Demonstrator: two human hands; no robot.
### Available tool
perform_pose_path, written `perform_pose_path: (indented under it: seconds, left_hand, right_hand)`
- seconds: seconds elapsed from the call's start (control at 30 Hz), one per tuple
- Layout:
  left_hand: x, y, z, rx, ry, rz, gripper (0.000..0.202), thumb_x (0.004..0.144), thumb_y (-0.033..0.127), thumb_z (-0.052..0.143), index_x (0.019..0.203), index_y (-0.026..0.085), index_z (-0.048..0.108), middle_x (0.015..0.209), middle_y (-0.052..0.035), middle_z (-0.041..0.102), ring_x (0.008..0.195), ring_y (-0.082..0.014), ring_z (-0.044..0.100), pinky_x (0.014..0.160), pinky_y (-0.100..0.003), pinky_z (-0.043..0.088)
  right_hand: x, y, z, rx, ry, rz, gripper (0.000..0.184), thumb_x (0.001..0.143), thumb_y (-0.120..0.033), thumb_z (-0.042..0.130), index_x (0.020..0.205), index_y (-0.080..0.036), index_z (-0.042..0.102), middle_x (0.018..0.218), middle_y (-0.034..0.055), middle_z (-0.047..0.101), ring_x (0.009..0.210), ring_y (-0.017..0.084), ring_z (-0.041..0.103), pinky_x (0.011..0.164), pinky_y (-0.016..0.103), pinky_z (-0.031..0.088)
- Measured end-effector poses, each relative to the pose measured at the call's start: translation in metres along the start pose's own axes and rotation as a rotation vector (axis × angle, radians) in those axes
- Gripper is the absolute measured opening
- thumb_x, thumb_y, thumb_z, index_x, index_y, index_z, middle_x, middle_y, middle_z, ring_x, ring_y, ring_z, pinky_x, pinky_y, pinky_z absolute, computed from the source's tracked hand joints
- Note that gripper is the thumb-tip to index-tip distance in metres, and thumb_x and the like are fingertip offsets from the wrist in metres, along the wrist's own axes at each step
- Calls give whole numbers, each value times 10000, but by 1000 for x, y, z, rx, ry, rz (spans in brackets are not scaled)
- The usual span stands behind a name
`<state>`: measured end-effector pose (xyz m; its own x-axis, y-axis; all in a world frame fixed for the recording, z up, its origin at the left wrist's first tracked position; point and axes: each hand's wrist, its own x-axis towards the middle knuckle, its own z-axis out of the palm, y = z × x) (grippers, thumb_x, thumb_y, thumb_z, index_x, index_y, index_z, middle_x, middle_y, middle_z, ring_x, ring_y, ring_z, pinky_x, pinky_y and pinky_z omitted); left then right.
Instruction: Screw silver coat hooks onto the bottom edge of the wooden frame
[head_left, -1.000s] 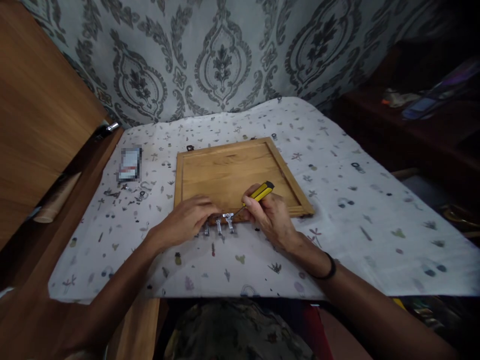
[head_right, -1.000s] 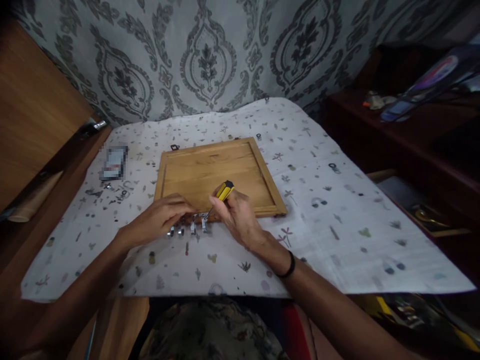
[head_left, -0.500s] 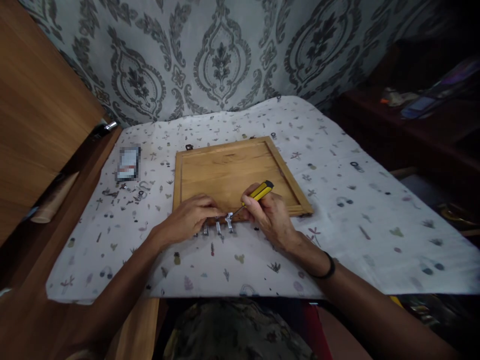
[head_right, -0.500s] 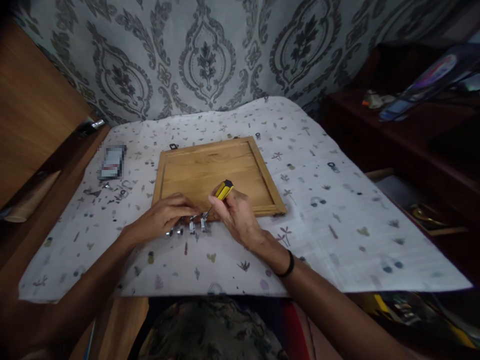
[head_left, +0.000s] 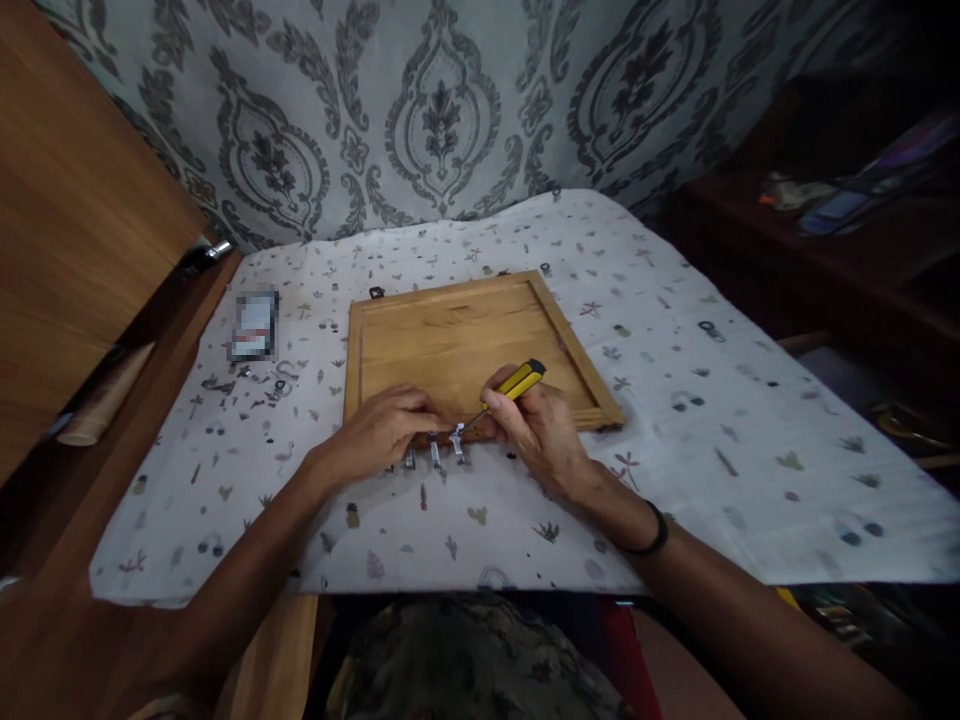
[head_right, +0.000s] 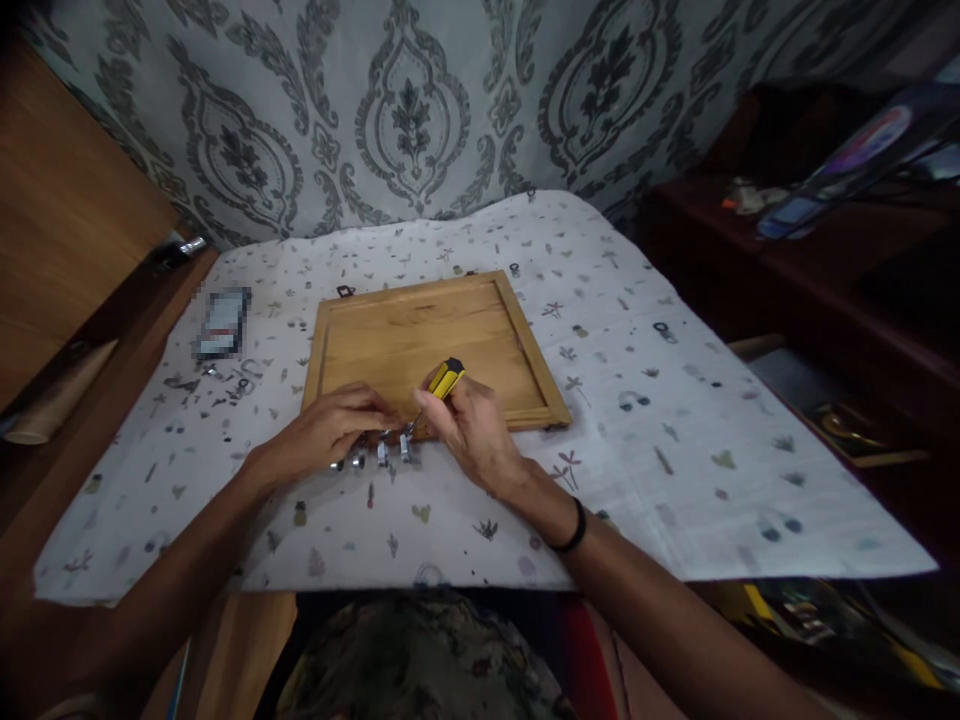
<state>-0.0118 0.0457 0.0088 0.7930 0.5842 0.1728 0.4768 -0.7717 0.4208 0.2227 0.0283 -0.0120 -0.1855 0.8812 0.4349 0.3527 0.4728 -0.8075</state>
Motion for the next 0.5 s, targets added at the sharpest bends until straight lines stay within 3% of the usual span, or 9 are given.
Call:
perform_pose_path:
  seconds: [0.23, 0.5]
  left_hand:
    - [2, -2, 0, 16, -14, -8, 424, 942, 5, 477, 1120, 229, 790, 999, -75, 707, 977, -202, 648, 860, -324, 526]
    - [0, -6, 3, -51, 1, -33, 468, 943, 3, 405, 1184, 191, 759, 1039, -89, 718, 1011, -206, 660, 901, -339, 540]
  right_hand:
    - [0, 1, 1, 3, -8, 1, 516, 1040, -581, 452, 679, -219, 526, 625, 13, 587, 537, 138, 519, 554, 308, 398]
    - [0, 0, -1, -16, 3, -15, 507, 1045, -554, 461, 671, -218, 531, 651, 20, 566, 567, 147, 520, 563, 309, 400]
